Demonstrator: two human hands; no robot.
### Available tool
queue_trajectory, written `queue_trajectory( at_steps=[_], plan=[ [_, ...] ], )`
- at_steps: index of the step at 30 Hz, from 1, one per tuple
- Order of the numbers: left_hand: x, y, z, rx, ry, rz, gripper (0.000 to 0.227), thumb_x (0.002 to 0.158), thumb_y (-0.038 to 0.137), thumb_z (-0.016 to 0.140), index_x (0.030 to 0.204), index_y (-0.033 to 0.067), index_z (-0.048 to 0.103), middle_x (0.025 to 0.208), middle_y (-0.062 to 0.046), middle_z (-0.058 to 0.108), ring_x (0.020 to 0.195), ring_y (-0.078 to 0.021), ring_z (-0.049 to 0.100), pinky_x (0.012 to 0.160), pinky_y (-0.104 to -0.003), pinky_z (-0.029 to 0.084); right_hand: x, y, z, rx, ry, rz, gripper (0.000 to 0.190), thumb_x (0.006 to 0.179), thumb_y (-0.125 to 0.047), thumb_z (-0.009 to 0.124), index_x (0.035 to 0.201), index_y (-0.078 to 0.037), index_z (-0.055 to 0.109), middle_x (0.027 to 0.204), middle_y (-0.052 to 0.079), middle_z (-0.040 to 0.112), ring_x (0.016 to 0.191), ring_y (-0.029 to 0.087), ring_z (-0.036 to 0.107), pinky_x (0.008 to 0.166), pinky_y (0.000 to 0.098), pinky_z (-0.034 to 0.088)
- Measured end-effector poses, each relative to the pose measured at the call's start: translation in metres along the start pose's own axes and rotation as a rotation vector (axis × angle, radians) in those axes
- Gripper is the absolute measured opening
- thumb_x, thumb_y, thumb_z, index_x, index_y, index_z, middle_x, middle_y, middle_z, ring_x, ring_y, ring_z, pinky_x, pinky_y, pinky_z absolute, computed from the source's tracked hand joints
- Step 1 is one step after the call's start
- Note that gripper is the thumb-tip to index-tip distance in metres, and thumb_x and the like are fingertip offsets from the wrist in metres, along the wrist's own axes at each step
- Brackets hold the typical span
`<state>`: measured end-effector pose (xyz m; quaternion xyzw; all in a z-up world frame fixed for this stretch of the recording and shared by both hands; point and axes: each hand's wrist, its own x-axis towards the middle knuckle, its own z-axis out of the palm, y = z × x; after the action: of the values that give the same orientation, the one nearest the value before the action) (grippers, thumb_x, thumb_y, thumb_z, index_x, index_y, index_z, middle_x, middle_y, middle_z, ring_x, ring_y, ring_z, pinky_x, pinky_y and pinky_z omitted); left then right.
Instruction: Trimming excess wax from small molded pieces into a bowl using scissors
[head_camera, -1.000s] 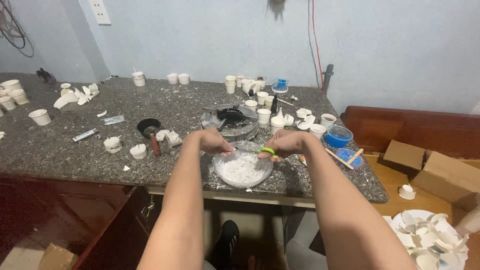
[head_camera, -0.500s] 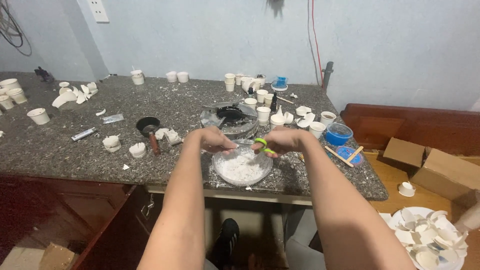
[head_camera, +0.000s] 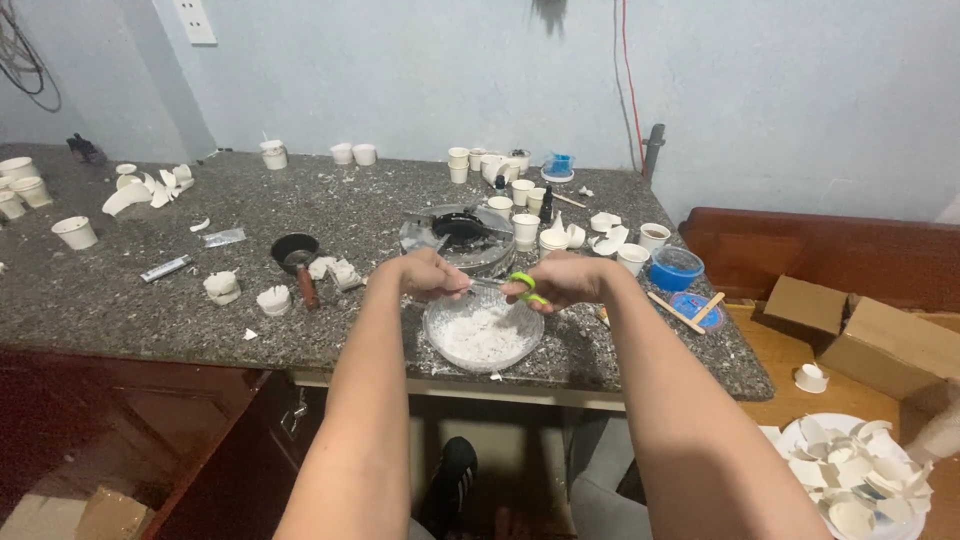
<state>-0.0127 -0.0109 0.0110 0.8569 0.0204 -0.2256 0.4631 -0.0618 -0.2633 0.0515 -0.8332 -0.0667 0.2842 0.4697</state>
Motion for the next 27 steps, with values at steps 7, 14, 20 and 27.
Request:
queue_trajectory(
  at_steps=[7, 14, 20, 27],
  plan=[
    [0.0, -0.003, -0.004, -0.014, -0.03, 0.029, 0.031, 0.09, 0.017, 0.08, 0.12, 0.0154, 0.077, 0.108, -0.005, 0.081, 0.102, -0.0144, 0.074, 0.103, -0.032, 0.05, 0.016, 0.014, -0.006, 0.007, -0.043, -0.042, 0.024, 0.079, -0.029, 0.083, 0.088, -0.006, 0.08, 0.057, 0.002, 0.063, 0.049, 0.012, 0.058, 0.049, 0.0224, 0.034],
    [-0.006, 0.0, -0.003, -0.03, -0.038, 0.012, 0.029, 0.089, 0.017, 0.081, 0.118, 0.0167, 0.078, 0.102, -0.004, 0.081, 0.096, -0.0129, 0.071, 0.096, -0.03, 0.052, 0.005, 0.009, -0.005, -0.029, -0.011, -0.075, 0.019, 0.076, -0.024, 0.086, 0.076, -0.007, 0.077, 0.053, 0.001, 0.058, 0.047, 0.01, 0.056, 0.047, 0.0188, 0.035],
    [0.003, -0.003, -0.001, -0.042, -0.027, 0.0, 0.028, 0.09, 0.019, 0.081, 0.117, 0.0184, 0.078, 0.105, -0.002, 0.081, 0.097, -0.0132, 0.074, 0.099, -0.032, 0.051, 0.003, 0.007, -0.005, 0.0, 0.003, -0.042, 0.023, 0.08, -0.028, 0.083, 0.086, -0.007, 0.08, 0.054, 0.002, 0.061, 0.046, 0.012, 0.055, 0.048, 0.0224, 0.033],
    [0.001, -0.002, -0.002, -0.07, -0.032, -0.006, 0.031, 0.089, 0.019, 0.082, 0.12, 0.0178, 0.076, 0.111, -0.002, 0.08, 0.102, -0.0159, 0.074, 0.105, -0.037, 0.049, 0.003, 0.006, -0.003, -0.028, 0.016, -0.002, 0.034, 0.075, -0.035, 0.083, 0.095, -0.008, 0.081, 0.056, 0.002, 0.058, 0.05, 0.013, 0.054, 0.053, 0.0229, 0.037]
  ],
)
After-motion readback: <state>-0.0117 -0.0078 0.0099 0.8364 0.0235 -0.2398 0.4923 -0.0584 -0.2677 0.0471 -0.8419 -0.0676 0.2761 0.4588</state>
